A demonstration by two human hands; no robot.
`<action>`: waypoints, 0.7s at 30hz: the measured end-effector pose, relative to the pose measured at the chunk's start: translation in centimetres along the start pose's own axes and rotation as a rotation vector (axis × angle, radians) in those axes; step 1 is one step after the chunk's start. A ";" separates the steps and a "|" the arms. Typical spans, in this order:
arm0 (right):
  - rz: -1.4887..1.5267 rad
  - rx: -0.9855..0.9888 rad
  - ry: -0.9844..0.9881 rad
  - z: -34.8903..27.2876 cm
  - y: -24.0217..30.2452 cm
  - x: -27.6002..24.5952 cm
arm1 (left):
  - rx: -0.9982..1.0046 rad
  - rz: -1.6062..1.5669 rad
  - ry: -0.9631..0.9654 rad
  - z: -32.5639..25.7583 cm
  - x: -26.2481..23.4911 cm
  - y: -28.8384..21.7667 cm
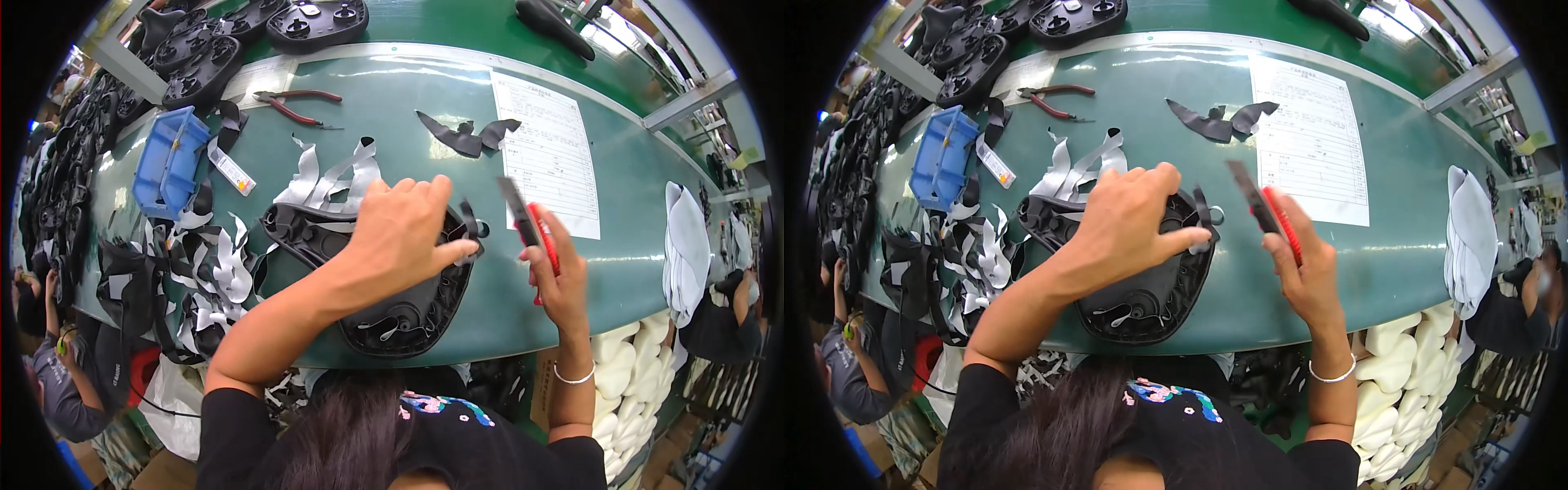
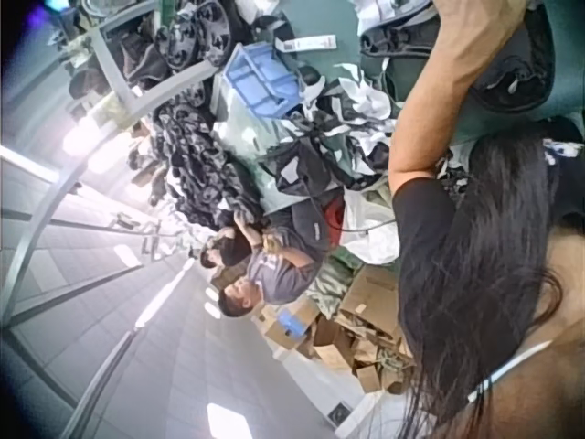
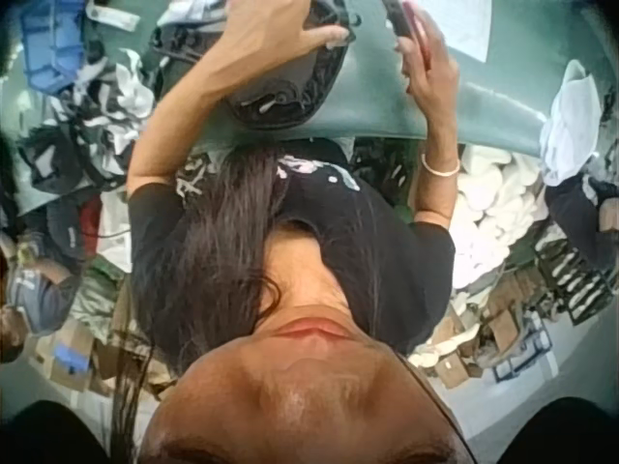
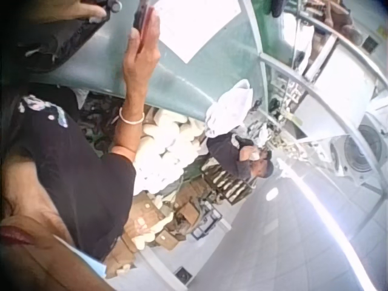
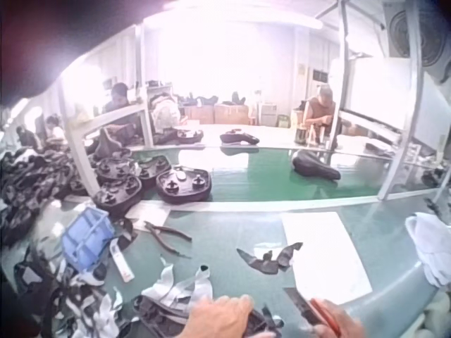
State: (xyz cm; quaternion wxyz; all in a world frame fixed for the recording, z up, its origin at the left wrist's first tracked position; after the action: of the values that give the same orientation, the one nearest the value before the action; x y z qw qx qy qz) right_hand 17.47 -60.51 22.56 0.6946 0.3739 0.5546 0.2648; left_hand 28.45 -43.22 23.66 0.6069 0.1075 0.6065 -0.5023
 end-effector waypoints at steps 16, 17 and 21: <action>-0.281 -0.349 0.318 1.4 1.5 1.9 | 0.159 -0.348 0.154 -0.1 -0.4 -0.6; -0.366 -0.343 0.364 1.9 1.7 2.3 | 0.170 -0.361 0.144 -0.1 -0.5 -0.7; -0.579 -0.354 0.323 0.4 2.3 2.2 | 0.075 -0.624 0.037 -0.1 -0.6 0.7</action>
State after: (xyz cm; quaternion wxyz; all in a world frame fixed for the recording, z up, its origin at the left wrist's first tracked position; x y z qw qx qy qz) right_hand 18.55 -57.52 23.25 0.6981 0.0292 0.6856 0.2046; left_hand 29.02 -42.48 23.81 0.4079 -0.0525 0.6020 -0.6844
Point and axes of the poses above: each hand's wrist, its own z-axis towards the middle knuckle, its own x-axis out of the palm, y = z × x, the point moved 6 cm from there along z, towards the middle knuckle, and after that the axes turned 3 degrees about -z, right-handed, at the moved point
